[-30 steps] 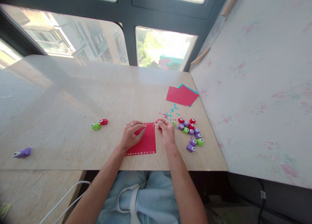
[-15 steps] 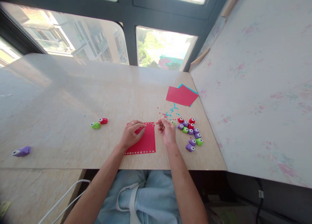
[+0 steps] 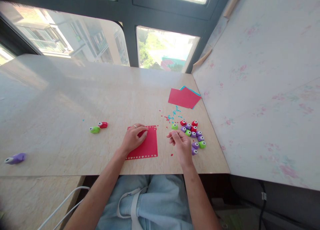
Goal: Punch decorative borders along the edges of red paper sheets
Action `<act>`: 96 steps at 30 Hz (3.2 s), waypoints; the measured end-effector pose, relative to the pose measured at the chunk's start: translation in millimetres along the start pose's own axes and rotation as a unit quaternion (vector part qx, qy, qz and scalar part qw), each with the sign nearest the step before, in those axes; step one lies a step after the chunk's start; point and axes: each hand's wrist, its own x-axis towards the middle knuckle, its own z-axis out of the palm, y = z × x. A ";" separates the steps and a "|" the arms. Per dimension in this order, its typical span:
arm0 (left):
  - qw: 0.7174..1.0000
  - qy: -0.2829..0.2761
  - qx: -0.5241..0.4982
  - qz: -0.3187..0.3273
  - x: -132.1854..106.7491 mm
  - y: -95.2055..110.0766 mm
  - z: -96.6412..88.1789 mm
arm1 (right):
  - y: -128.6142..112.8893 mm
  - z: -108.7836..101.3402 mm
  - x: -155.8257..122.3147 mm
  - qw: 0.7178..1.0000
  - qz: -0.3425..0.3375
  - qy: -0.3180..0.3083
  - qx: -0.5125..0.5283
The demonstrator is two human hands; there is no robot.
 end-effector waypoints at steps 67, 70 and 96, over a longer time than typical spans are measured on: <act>0.998 -0.030 0.020 -0.057 4.1 1.0 0.8 | 14.1 -53.5 25.0 0.852 -0.180 -0.065 -0.487; 0.995 -0.047 0.066 -0.051 5.4 3.5 1.1 | 13.9 -43.3 20.5 0.855 -0.173 -0.087 -0.481; 0.994 -0.011 0.100 -0.051 10.7 12.6 0.8 | 35.6 12.4 42.6 0.914 -0.206 -0.147 -0.316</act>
